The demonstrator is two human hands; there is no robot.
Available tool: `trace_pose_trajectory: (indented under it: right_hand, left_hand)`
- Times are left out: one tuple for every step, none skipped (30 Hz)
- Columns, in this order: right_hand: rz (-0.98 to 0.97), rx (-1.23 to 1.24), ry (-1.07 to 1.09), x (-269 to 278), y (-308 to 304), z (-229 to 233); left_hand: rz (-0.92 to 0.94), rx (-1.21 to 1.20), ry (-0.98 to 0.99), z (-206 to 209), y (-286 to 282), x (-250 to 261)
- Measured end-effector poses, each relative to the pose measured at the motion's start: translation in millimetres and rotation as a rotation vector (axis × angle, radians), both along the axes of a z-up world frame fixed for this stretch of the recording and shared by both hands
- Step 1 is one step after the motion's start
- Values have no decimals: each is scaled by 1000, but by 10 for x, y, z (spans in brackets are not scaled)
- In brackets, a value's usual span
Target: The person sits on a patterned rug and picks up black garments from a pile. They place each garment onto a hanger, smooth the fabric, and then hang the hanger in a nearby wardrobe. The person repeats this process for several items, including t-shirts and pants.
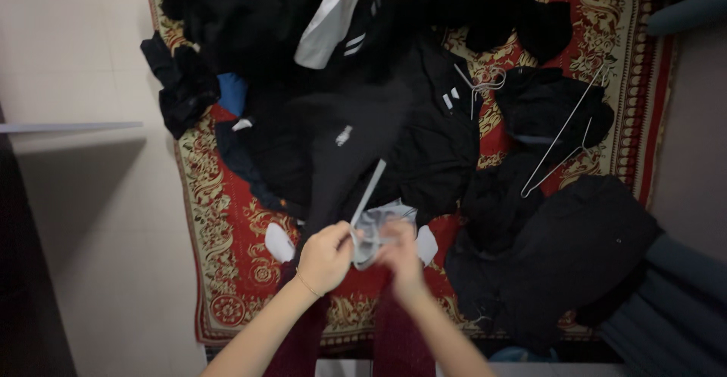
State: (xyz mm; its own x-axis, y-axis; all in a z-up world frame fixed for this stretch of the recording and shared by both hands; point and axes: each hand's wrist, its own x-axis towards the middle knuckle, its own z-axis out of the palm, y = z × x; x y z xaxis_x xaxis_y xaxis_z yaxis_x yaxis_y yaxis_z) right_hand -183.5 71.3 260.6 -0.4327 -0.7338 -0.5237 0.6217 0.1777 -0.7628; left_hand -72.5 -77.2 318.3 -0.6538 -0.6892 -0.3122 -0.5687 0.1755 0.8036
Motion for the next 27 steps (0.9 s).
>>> trace_pose_trajectory:
  right_hand:
    - [-95, 126, -88, -163, -87, 1]
    - [-159, 114, -92, -296, -154, 24]
    - [-223, 103, -96, -393, -198, 55]
    - [-221, 153, 61, -459, -254, 70]
    - [-218, 202, 219, -501, -306, 74]
    - [-214, 248, 373, -505, -323, 93]
    - [-129, 415, 575, -499, -280, 151]
    - [-45, 581, 775, -476, -221, 237]
    - [42, 747, 975, -422, -180, 337]
    - [58, 836, 1234, -361, -143, 461]
    - [73, 920, 1494, -304, -75, 626]
    - [81, 1004, 1756, -259, -27, 797]
    - [106, 682, 1597, -228, 5, 953]
    - [128, 376, 1420, -190, 57, 1106]
    - [147, 81, 1228, -158, 80, 1221]
    - [271, 64, 1126, -127, 88, 1309]
    - [393, 47, 1021, -88, 88, 1378]
    - [511, 30, 914, -55, 82, 1429]
    - [534, 106, 877, -14, 73, 1460]
    - [560, 177, 840, 23, 58, 1462]
    - [585, 248, 802, 45, 64, 1452]
    - [524, 325, 798, 91, 93, 1431]
    - [463, 402, 792, 147, 117, 1389]
    - [403, 476, 781, 208, 139, 1340]
    - [341, 432, 811, 241, 172, 1294]
    - [273, 391, 843, 248, 206, 1253]
    - [204, 350, 874, 268, 231, 1217]
  left_hand:
    - [-99, -18, -65, 100, 1, 56]
    - [-199, -38, -127, 184, -2, 94]
    - [-303, -75, -72, 272, 10, 142]
    - [-404, -112, -17, 354, 34, 189]
    - [-504, -150, 38, 423, 54, 230]
    - [-529, -164, 68, 486, 79, 271]
    - [-553, -178, 97, 545, 118, 299]
    - [-582, -194, 128, 599, 138, 326]
    - [-568, -218, 164, 651, 147, 353]
    - [-555, -246, 201, 691, 145, 363]
    - [-542, -274, 239, 732, 147, 366]
    - [-531, -308, 224, 768, 147, 349]
    - [-520, -342, 209, 794, 147, 321]
    - [-511, -371, 195, 817, 149, 312]
    - [-522, -391, 173, 819, 121, 296]
    - [-530, -407, 150, 815, 94, 268]
    - [-538, -424, 126, 827, 90, 260]
    - [-518, -370, 102, 854, 92, 283]
    - [-497, -316, 78, 880, 82, 325]
    - [-473, -265, 51, 893, 76, 358]
    - [-447, -371, 68, 892, 80, 382]
    - [-417, -471, 77, 892, 103, 441]
    - [-388, -572, 86, 875, 126, 499]
    - [-287, -626, 69, 849, 138, 566]
    - [-187, -679, 52, 807, 148, 633]
    - [-89, -733, 43, 750, 157, 699]
    - [-158, -710, 32, 678, 145, 765]
